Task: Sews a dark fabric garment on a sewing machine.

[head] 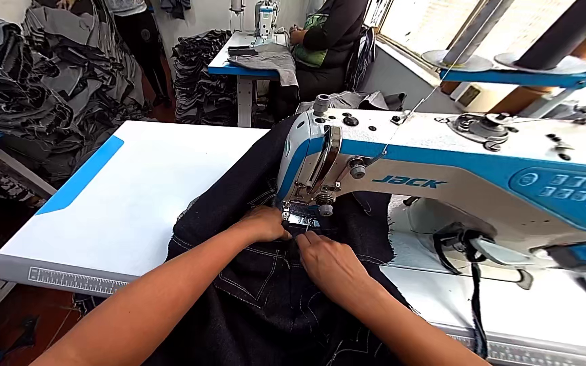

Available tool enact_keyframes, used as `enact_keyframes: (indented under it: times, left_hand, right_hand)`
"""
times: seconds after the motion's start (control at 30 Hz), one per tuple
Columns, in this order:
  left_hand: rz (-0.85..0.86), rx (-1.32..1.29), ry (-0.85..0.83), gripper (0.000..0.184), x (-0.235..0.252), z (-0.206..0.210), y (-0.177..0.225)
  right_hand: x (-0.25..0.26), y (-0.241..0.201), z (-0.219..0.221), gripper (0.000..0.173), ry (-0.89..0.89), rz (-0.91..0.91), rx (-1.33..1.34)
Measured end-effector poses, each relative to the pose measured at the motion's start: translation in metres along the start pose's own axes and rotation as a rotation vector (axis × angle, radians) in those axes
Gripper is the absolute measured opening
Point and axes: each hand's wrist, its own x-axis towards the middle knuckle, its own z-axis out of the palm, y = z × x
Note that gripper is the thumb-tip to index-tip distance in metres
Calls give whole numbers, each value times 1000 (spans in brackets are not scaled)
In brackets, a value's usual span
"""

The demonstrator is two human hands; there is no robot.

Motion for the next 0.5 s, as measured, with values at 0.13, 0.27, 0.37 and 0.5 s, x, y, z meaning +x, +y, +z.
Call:
enact_keyframes:
  times: [0.13,0.27,0.37,0.5]
  left_hand:
    - [-12,-82,120,50,1,9,-7]
    - [55,-326,228,52,-1,14,-24]
    - [4,-351,229,50,6,7,-27]
    - [-2,-373,250,44,19,-1,-30]
  right_hand:
    - [-2,6,14,44,-37,32,159]
    - [-7,23,28,48,-10,-58,155]
    - [-3,28,29,48,-35,-52,148]
    - [5,34,26,49,-63,-48,149]
